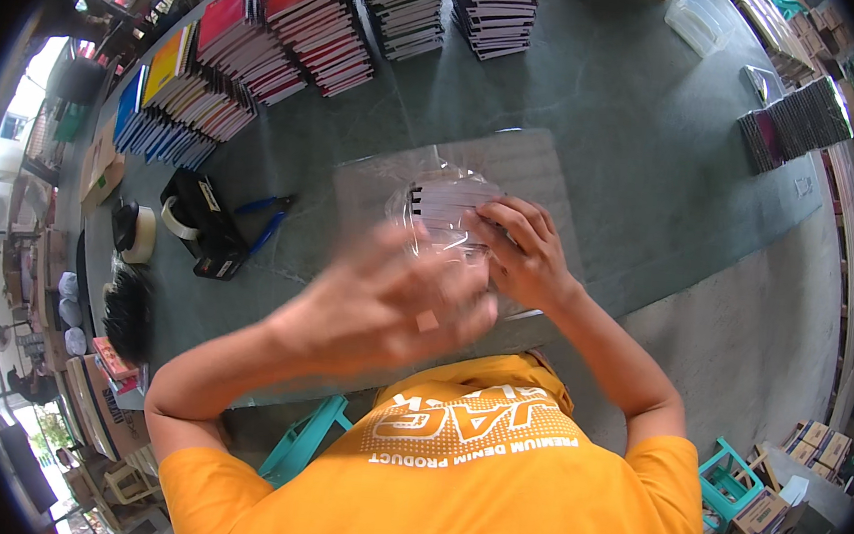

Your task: The person gathers notebooks of different colors, stacks them together, and places the stack into a plastic bag. They then fold the bag and use a tape dispenser to seal the packaging.

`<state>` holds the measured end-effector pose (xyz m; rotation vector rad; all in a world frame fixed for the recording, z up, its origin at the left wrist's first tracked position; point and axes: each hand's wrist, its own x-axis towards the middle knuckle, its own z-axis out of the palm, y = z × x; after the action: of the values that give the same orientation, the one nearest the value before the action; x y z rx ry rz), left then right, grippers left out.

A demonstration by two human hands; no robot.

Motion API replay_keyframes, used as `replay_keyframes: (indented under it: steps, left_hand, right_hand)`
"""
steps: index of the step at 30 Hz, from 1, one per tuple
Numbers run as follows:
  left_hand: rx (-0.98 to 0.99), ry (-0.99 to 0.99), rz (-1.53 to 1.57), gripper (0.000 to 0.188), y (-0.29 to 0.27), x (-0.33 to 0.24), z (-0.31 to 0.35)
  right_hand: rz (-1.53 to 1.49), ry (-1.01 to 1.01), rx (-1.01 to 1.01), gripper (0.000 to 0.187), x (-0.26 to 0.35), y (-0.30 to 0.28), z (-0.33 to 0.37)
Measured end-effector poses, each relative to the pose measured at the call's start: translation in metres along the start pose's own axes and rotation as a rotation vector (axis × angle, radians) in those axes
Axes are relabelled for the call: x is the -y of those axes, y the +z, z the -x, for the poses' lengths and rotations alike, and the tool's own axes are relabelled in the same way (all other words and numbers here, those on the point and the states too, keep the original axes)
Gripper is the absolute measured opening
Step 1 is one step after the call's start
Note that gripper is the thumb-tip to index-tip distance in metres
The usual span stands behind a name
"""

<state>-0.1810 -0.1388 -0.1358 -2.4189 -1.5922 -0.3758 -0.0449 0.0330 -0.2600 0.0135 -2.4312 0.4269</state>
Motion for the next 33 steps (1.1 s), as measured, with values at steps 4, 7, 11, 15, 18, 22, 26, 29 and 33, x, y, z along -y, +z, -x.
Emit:
replay_keyframes:
  steps: [4, 7, 11, 15, 18, 22, 26, 29, 33]
  left_hand:
    - [0.082, -0.133, -0.133, 0.027, 0.001, 0.061, -0.016]
    - [0.168, -0.002, -0.079, 0.012, 0.014, 0.069, -0.029]
    - [0.203, 0.053, 0.098, 0.012, 0.029, 0.065, -0.046]
    - [0.330, -0.053, 0.176, 0.015, -0.005, 0.065, -0.058]
    - [0.381, -0.102, 0.013, 0.015, -0.009, 0.065, -0.038]
    - [0.341, -0.039, 0.111, 0.011, -0.009, 0.060, -0.022]
    - [0.328, -0.032, 0.050, 0.005, -0.005, 0.075, -0.037]
    - [0.192, 0.082, 0.026, 0.004, 0.022, 0.071, -0.037]
    - [0.285, 0.112, 0.059, 0.007, 0.032, 0.071, -0.053]
  right_hand:
    - [0.030, -0.042, 0.077, 0.045, 0.002, -0.001, -0.002]
    - [-0.001, 0.045, 0.037, 0.045, 0.011, 0.008, 0.006]
    - [0.017, 0.068, 0.072, 0.044, 0.015, 0.007, 0.008]
    - [-0.007, 0.093, -0.133, 0.043, 0.015, 0.007, 0.019]
    - [0.016, 0.058, -0.124, 0.042, 0.007, 0.001, 0.020]
    - [0.004, -0.062, 0.022, 0.042, -0.001, -0.001, 0.000]
    - [-0.034, -0.058, 0.027, 0.045, 0.001, 0.003, -0.005]
    - [-0.049, -0.002, 0.031, 0.047, 0.009, 0.004, 0.001]
    - [-0.111, 0.044, 0.020, 0.044, 0.012, 0.004, 0.003]
